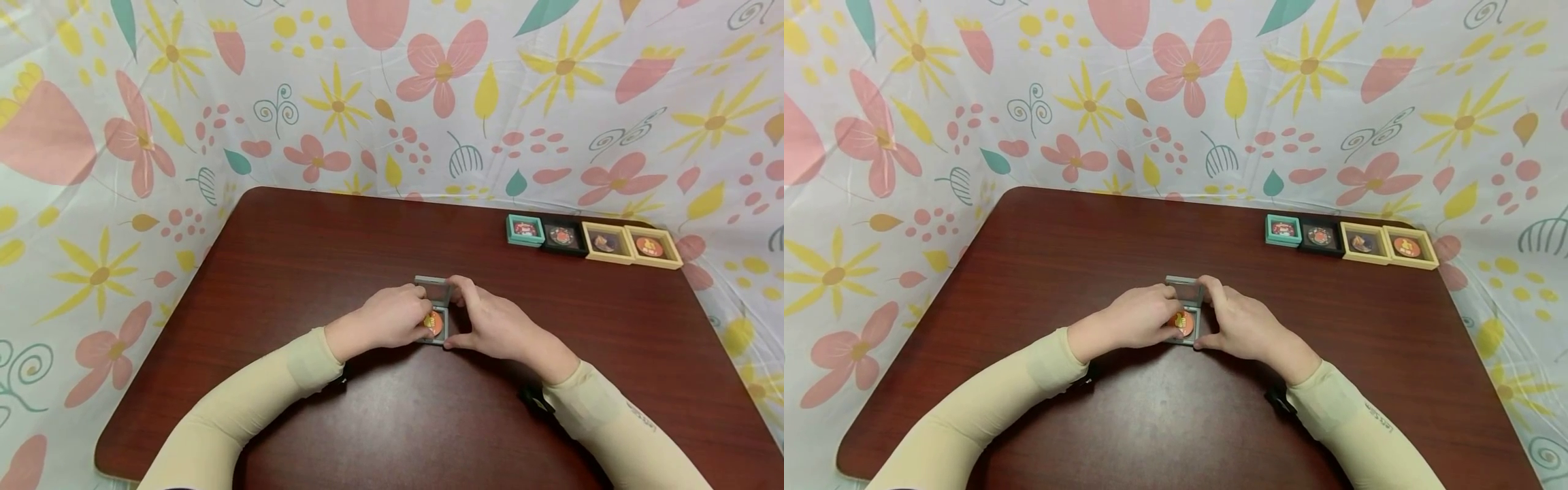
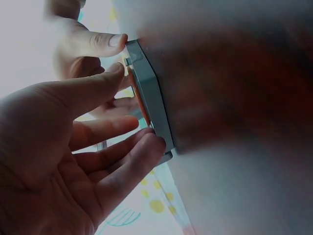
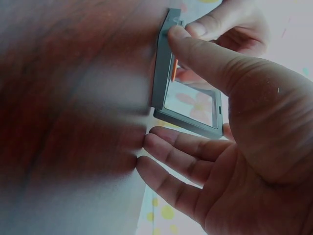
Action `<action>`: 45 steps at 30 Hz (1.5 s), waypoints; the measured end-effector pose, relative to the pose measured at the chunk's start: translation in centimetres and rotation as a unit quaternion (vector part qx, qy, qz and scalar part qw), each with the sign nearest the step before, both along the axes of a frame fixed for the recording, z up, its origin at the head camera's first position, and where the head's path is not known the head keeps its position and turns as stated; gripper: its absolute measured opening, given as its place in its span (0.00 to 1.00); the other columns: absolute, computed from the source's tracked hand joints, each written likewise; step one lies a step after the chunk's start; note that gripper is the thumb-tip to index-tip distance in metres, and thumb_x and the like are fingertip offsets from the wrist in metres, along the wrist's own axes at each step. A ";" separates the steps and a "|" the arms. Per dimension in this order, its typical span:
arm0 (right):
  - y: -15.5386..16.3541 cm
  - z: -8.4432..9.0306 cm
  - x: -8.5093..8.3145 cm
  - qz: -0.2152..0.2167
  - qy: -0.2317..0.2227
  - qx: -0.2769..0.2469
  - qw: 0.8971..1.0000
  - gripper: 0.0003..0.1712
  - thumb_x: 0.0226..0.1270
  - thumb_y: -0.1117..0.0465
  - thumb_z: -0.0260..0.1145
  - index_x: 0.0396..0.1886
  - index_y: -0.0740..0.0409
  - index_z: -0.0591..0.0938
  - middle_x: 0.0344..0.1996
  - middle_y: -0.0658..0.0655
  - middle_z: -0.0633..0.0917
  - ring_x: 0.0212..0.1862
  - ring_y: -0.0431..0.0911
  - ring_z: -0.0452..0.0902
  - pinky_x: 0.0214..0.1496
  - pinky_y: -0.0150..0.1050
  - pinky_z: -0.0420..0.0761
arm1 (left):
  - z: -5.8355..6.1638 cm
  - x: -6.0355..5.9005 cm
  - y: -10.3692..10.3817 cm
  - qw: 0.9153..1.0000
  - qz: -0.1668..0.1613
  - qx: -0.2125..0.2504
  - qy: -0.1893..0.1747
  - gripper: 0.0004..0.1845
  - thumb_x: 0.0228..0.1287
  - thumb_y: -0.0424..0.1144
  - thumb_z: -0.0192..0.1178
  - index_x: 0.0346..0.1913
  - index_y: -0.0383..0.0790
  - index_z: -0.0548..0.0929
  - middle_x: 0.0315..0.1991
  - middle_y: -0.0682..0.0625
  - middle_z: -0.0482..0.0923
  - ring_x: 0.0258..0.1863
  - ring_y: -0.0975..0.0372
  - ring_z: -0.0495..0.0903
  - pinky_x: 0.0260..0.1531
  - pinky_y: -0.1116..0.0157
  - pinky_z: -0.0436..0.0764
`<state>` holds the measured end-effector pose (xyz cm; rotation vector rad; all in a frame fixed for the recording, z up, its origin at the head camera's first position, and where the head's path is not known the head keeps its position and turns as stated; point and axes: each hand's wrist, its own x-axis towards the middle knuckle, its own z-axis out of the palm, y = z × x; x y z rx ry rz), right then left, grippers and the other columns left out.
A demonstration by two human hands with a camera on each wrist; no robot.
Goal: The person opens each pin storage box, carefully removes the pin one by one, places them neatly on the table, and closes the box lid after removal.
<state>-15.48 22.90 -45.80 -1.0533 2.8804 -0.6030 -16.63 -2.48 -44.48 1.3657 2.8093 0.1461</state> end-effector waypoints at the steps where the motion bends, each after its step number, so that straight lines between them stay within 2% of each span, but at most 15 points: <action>1: 0.0 0.0 0.0 0.000 -0.002 0.000 1.000 0.66 0.57 0.44 0.91 0.82 0.59 0.58 0.53 0.60 0.85 0.55 0.52 0.86 0.48 0.49 0.87 | 0.0 0.0 0.1 1.000 0.000 -0.005 0.004 0.17 0.73 0.56 0.76 0.42 0.45 0.91 0.39 0.52 0.81 0.41 0.58 0.82 0.38 0.62 0.83; 8: 0.0 0.0 0.0 -0.002 -0.010 -0.001 1.000 0.65 0.58 0.44 0.91 0.82 0.58 0.58 0.53 0.59 0.85 0.55 0.51 0.85 0.47 0.48 0.86 | 0.0 0.2 0.4 0.999 0.003 -0.031 0.027 0.16 0.74 0.56 0.74 0.44 0.46 0.92 0.42 0.52 0.82 0.41 0.57 0.82 0.38 0.62 0.85; 16: 0.0 0.0 0.0 0.001 -0.007 -0.005 1.000 0.65 0.58 0.45 0.91 0.81 0.58 0.58 0.53 0.60 0.86 0.56 0.52 0.85 0.48 0.49 0.86 | -0.1 0.4 0.5 0.997 -0.019 -0.038 0.063 0.12 0.75 0.51 0.72 0.48 0.47 0.93 0.43 0.51 0.83 0.42 0.57 0.83 0.36 0.62 0.85; 20: 0.0 0.1 0.0 -0.002 -0.007 -0.004 1.000 0.65 0.58 0.45 0.91 0.81 0.58 0.58 0.53 0.60 0.86 0.55 0.52 0.85 0.47 0.50 0.86 | -0.1 0.5 0.5 0.996 -0.030 -0.034 0.072 0.10 0.77 0.51 0.71 0.50 0.51 0.93 0.44 0.51 0.83 0.43 0.56 0.83 0.36 0.62 0.85; 28: 0.0 0.1 0.0 0.000 -0.005 -0.006 1.000 0.65 0.57 0.45 0.91 0.81 0.58 0.58 0.53 0.60 0.86 0.55 0.52 0.85 0.47 0.50 0.86 | -0.4 0.3 0.5 0.997 -0.039 -0.026 0.053 0.08 0.78 0.50 0.70 0.52 0.57 0.94 0.45 0.51 0.82 0.44 0.56 0.81 0.34 0.61 0.85; 35: 0.0 -0.1 -0.1 -0.001 -0.005 -0.008 1.000 0.65 0.57 0.45 0.91 0.80 0.58 0.59 0.52 0.60 0.86 0.55 0.53 0.85 0.47 0.50 0.86 | 0.2 0.2 0.7 0.997 -0.044 -0.054 0.027 0.08 0.72 0.43 0.71 0.50 0.55 0.94 0.45 0.51 0.79 0.43 0.57 0.77 0.37 0.62 0.83; 38: 0.0 -0.1 -0.1 -0.001 -0.004 -0.008 1.000 0.65 0.56 0.45 0.91 0.81 0.58 0.59 0.52 0.60 0.86 0.54 0.52 0.85 0.47 0.50 0.86 | 0.5 0.1 0.9 0.997 -0.046 -0.067 0.015 0.07 0.72 0.41 0.70 0.48 0.54 0.93 0.45 0.51 0.78 0.41 0.58 0.75 0.39 0.62 0.82; 45: 0.0 -0.1 -0.1 -0.001 -0.003 -0.006 1.000 0.65 0.56 0.45 0.91 0.81 0.58 0.58 0.51 0.59 0.86 0.53 0.52 0.85 0.47 0.50 0.86 | 0.8 0.1 1.3 0.996 -0.038 -0.086 0.013 0.05 0.74 0.42 0.70 0.47 0.52 0.93 0.46 0.51 0.79 0.40 0.58 0.75 0.39 0.63 0.82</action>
